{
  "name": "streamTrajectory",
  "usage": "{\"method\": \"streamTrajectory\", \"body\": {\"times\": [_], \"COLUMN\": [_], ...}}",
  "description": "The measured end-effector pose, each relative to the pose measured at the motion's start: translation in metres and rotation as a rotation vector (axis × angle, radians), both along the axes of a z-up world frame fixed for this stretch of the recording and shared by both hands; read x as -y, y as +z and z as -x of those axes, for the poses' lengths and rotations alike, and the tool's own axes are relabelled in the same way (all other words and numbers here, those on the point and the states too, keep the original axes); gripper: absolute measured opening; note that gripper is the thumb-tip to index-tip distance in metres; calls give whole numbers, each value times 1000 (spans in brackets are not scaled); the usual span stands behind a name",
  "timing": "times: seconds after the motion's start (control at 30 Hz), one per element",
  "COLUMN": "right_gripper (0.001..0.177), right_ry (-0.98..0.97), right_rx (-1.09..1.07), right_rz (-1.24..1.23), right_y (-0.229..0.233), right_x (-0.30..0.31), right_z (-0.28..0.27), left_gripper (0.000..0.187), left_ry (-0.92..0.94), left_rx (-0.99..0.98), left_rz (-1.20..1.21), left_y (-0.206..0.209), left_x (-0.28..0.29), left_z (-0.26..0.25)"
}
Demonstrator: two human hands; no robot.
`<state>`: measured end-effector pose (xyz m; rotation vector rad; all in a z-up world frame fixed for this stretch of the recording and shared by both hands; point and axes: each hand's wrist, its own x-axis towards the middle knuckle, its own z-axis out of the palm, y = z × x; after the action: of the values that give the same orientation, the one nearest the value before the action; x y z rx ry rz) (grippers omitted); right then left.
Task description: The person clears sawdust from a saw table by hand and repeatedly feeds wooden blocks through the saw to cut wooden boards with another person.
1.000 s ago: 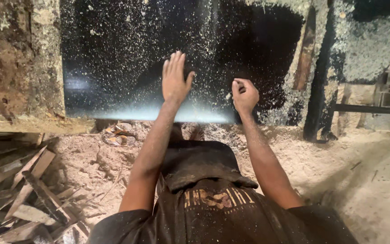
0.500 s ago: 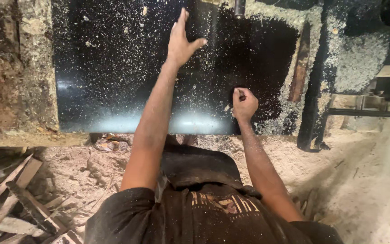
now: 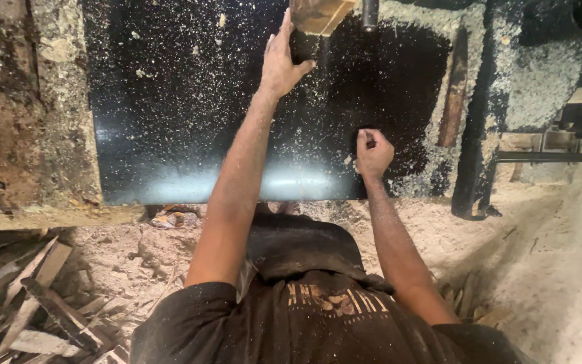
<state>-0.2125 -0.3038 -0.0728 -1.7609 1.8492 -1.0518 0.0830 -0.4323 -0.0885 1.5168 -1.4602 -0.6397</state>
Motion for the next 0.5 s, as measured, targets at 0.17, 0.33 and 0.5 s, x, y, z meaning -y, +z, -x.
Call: {"method": "streamTrajectory", "body": {"times": [0.17,0.33,0.5], "right_gripper": [21,46,73], "right_ry": [-74,-26,385], "right_rx": [-45,217,738], "right_rz": [-27,-305,-516], "right_y": [-3,12,50], "right_x": [6,41,117], "right_z": [-4,-21,-57], "left_gripper": [120,91,51], "left_ry": [6,-9,188], "left_rx": [56,103,-215], "left_rz": [57,33,-320], "left_y": [-2,5,66], "left_x": [-26,-43,-19], "left_z": [4,-1,-12]}}
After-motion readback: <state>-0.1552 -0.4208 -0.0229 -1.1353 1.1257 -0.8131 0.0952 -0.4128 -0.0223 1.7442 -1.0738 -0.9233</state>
